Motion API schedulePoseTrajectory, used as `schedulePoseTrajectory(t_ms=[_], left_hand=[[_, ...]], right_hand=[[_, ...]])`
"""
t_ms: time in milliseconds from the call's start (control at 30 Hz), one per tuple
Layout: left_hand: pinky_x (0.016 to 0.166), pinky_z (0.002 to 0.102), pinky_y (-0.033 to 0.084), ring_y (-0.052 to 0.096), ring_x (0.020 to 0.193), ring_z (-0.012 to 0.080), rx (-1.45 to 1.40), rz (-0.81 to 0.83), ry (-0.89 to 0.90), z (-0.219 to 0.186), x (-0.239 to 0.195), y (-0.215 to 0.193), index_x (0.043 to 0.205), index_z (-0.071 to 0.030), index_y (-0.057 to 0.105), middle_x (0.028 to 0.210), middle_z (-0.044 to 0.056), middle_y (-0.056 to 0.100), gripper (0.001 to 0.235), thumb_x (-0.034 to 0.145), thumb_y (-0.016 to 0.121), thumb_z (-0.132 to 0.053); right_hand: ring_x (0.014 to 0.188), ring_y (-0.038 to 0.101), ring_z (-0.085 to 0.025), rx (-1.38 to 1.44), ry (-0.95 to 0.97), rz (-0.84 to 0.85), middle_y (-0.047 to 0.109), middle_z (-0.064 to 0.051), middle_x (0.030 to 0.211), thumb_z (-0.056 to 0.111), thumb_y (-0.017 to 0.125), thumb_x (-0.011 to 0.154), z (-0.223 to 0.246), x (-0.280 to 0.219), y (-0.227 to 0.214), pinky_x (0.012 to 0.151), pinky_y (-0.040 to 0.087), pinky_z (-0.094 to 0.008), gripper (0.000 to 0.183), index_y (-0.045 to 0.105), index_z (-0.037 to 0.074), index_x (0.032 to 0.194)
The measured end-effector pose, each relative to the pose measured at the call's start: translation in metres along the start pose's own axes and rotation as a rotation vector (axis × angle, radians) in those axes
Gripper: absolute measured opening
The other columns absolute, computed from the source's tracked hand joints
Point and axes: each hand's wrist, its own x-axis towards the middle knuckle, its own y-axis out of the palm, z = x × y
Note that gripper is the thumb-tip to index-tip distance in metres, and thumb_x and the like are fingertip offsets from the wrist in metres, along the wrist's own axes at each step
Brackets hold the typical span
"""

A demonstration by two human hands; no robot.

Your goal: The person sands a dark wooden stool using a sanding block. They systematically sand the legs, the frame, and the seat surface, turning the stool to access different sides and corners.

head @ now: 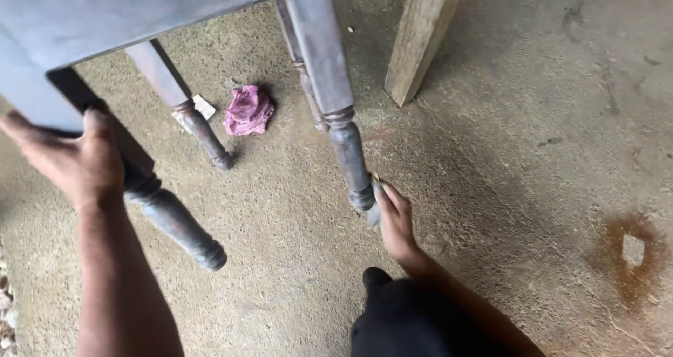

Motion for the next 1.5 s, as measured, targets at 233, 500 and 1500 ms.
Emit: schedulePoseTrajectory(t_ms=[233, 500, 1500], left_hand=[[0.126, 0.051, 0.044, 0.054, 0.139, 0.0354, -0.028, 0.034, 0.088, 0.034, -0.009, -0.009, 0.154, 0.008, 0.023, 0.148, 0.025, 0.045, 0.075, 0.086, 0.056, 0.011], [0.109, 0.044, 0.059, 0.067, 0.111, 0.0265, -0.001, -0.003, -0.091, -0.024, 0.0, -0.006, 0.145, 0.008, 0.041, 0.119, 0.018, 0.061, 0.072, 0.089, 0.073, -0.023], [0.098, 0.039, 0.061, 0.067, 0.108, 0.0247, -0.303, 0.225, -0.428, -0.023, 0.006, -0.003, 0.135, 0.009, 0.056, 0.122, 0.018, 0.065, 0.054, 0.089, 0.079, -0.01]], right_hand=[[0.118, 0.068, -0.02, 0.156, 0.108, -0.067, 0.069, -0.015, 0.132, 0.013, 0.049, 0.104, 0.023, -0.006, 0.008, 0.106, 0.051, -0.038, 0.039, 0.057, -0.005, 0.139], [0.115, 0.066, -0.019, 0.247, 0.1, 0.093, 0.069, -0.015, 0.128, 0.007, 0.052, 0.106, 0.001, 0.007, -0.018, 0.102, 0.049, -0.036, 0.036, 0.059, -0.01, 0.136], [0.128, 0.067, -0.03, -1.472, -1.0, 0.569, 0.07, -0.014, 0.134, 0.011, 0.067, 0.103, 0.111, 0.022, -0.054, 0.107, 0.057, -0.039, 0.018, 0.071, 0.007, 0.12]])
